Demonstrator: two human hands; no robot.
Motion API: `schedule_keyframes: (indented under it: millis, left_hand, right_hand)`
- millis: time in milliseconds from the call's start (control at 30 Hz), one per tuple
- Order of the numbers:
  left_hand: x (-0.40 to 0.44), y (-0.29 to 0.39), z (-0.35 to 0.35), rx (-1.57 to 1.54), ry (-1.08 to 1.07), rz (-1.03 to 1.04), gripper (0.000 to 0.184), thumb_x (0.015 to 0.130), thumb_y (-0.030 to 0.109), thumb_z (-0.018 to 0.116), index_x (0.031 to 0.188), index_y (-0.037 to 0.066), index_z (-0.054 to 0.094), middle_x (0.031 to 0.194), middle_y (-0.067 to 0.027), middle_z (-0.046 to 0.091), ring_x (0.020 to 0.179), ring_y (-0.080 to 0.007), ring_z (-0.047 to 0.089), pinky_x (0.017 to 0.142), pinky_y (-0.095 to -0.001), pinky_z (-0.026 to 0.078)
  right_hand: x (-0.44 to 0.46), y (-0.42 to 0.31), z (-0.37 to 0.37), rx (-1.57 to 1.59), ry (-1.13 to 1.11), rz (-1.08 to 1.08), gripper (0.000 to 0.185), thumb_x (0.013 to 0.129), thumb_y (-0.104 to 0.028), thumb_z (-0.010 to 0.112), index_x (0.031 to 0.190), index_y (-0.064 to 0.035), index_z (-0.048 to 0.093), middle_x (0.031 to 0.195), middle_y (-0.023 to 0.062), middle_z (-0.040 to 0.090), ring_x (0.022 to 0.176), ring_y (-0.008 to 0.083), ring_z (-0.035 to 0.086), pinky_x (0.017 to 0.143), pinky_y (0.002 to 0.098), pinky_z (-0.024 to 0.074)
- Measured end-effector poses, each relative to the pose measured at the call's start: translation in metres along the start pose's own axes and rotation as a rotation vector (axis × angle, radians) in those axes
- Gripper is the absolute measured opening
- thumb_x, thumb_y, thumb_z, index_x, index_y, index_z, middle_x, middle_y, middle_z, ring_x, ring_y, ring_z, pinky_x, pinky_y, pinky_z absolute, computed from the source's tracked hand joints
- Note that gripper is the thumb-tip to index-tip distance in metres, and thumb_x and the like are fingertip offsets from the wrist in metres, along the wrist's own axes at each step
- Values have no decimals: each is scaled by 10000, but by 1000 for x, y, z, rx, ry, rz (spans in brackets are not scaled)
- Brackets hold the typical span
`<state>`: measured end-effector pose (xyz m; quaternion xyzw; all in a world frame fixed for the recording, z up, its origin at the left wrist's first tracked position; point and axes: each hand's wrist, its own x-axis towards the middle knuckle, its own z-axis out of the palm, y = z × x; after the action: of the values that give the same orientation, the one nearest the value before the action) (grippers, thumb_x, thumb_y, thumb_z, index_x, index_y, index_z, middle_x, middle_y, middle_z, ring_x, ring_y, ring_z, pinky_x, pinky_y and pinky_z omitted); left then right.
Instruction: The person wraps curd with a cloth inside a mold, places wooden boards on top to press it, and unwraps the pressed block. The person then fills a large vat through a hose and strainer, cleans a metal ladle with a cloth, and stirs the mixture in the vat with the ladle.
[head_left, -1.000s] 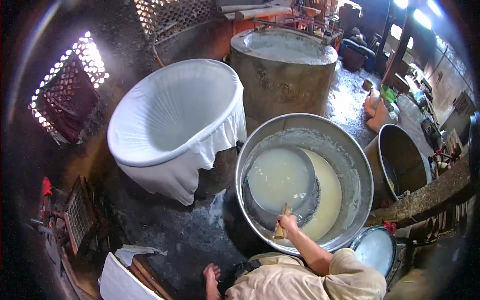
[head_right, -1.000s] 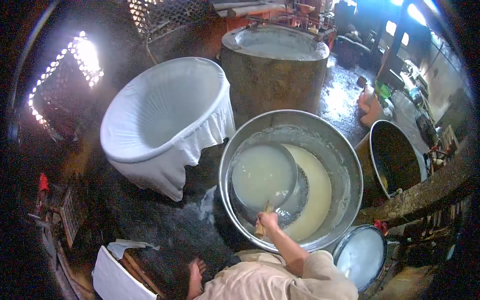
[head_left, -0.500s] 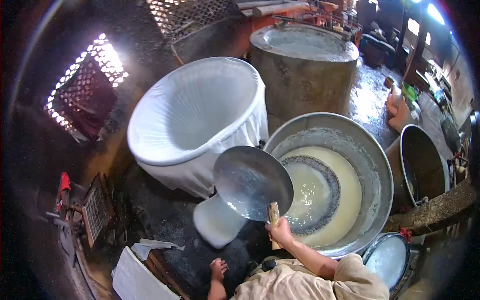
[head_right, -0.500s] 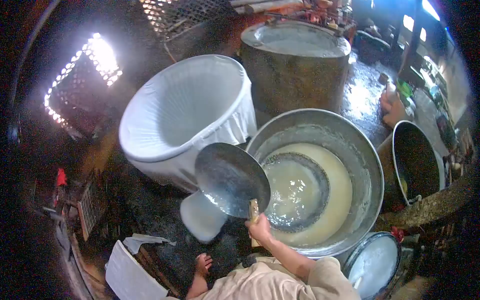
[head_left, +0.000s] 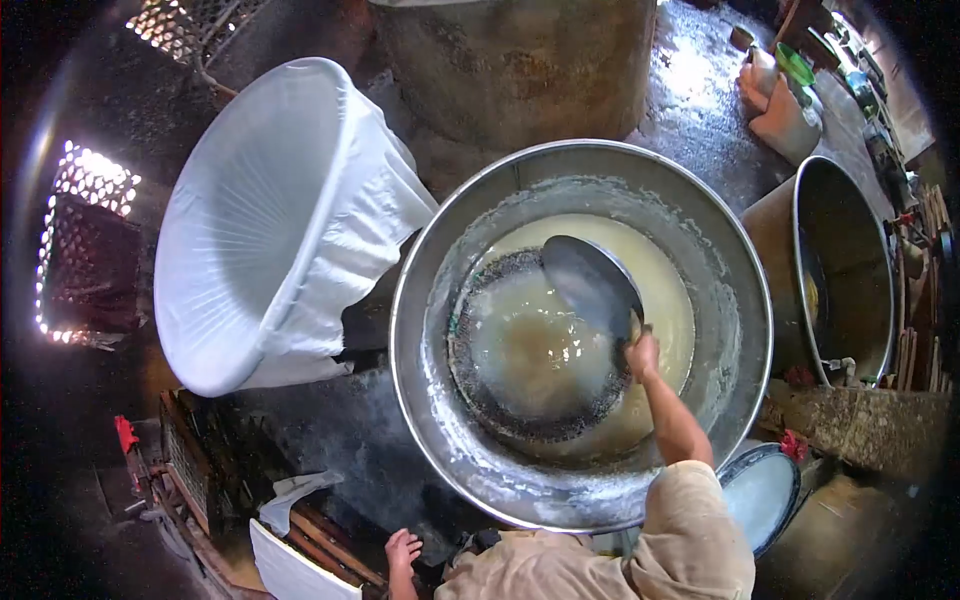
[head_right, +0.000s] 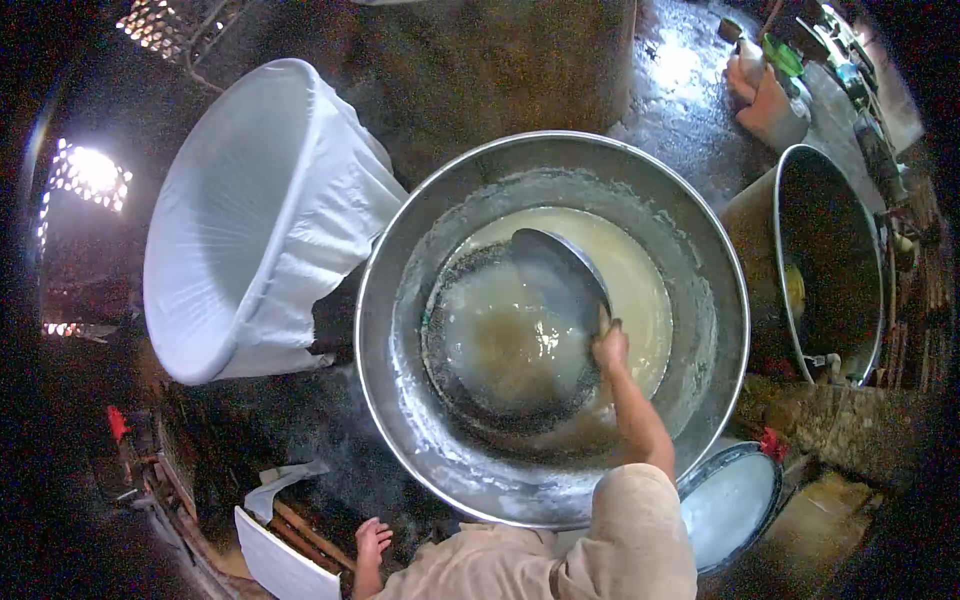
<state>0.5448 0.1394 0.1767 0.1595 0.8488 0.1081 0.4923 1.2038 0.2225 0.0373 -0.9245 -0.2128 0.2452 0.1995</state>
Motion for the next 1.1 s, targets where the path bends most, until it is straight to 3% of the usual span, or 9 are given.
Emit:
schedule_keyframes:
  millis: [100,200,300,433,533,600,667,800,1100]
  left_hand:
    - [-17,5,-2,55,12,-23,288,867,215,521,1135,114,549,887,-97,647,648,-201,628,521,-290,476]
    - [-30,6,-9,67,38,-36,302,878,285,540,1134,127,524,912,-115,632,718,-245,633,608,-367,494]
    - [-36,-12,-31,54,28,-28,308,883,289,528,1145,126,515,934,-122,622,740,-253,635,623,-377,499]
    - [-62,-23,-36,-37,25,-71,342,897,300,513,1191,123,510,973,-102,629,804,-236,628,666,-370,499]
    - [-74,-24,-27,1,55,-75,355,915,280,501,1229,114,510,1022,-96,634,860,-232,620,735,-379,496]
    - [-57,-38,-27,-16,86,-11,296,884,273,526,1135,117,520,919,-111,619,725,-233,633,584,-349,506]
    - [-36,-46,-28,-66,39,23,297,884,265,520,1141,115,518,926,-111,621,724,-232,631,586,-350,505]
    - [-10,-37,-12,-140,23,74,307,845,184,542,1142,105,543,863,-94,651,646,-196,630,516,-282,475]
    - [79,-80,-5,-403,-176,161,296,863,205,495,1126,77,539,828,-66,637,676,-209,615,541,-342,471]
  right_hand:
    - [26,5,-4,-46,-43,24,401,735,-91,582,1075,15,396,857,309,594,835,467,593,733,502,482]
    - [38,64,53,-124,-228,39,268,783,-125,566,993,-14,444,859,253,590,781,372,596,716,451,481]
    - [-4,114,117,236,-488,278,206,790,-183,607,897,-55,485,766,151,561,683,284,557,635,403,469]
    - [-91,102,164,579,-795,738,195,799,-260,661,768,-111,539,642,15,522,552,167,506,527,339,453]
    - [-128,92,214,849,-1155,731,166,822,-194,614,722,-110,510,599,14,506,502,156,495,484,327,451]
    - [-151,46,200,1087,-1267,882,141,825,-147,588,711,-111,515,591,21,505,476,157,497,455,318,441]
    - [-178,4,182,1153,-1028,816,91,807,-38,577,758,-46,501,591,37,479,468,149,476,420,305,432]
    - [-221,-61,125,1235,-888,673,65,780,40,556,817,13,510,625,63,481,476,145,470,405,286,416]
    - [-310,-184,-1,1040,-540,316,57,801,-24,540,762,-5,503,546,74,480,425,190,481,389,337,444]
